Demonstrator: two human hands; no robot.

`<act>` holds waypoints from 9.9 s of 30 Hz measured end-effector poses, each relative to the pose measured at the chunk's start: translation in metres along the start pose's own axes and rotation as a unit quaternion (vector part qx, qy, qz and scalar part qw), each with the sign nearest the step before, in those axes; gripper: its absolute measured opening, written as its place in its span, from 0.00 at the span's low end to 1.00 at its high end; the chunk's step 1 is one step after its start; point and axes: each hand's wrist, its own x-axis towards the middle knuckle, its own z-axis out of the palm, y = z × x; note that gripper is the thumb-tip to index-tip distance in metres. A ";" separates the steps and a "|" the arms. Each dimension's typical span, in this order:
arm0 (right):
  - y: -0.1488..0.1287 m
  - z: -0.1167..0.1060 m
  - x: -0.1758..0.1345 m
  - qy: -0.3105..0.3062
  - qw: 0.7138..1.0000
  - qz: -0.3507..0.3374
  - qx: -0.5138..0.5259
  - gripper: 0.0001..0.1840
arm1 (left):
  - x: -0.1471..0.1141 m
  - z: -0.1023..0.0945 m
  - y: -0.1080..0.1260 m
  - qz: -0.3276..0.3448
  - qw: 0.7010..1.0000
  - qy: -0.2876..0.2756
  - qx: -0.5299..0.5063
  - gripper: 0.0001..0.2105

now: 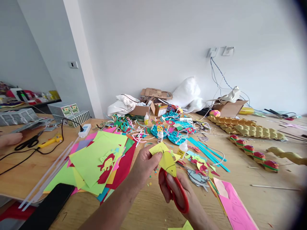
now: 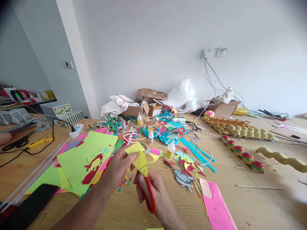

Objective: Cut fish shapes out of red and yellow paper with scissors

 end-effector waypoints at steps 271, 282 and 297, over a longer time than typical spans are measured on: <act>-0.065 -0.025 0.021 0.060 0.965 -0.050 -0.250 0.07 | 0.000 -0.038 0.021 -0.009 0.929 -0.230 0.289 0.09; -0.048 -0.025 0.023 0.291 0.951 -0.107 0.005 0.11 | 0.003 -0.035 0.018 0.048 0.993 -0.048 0.095 0.12; -0.038 -0.021 0.023 0.350 0.921 -0.168 0.000 0.09 | -0.001 -0.013 0.007 -0.041 0.987 -0.133 -0.076 0.11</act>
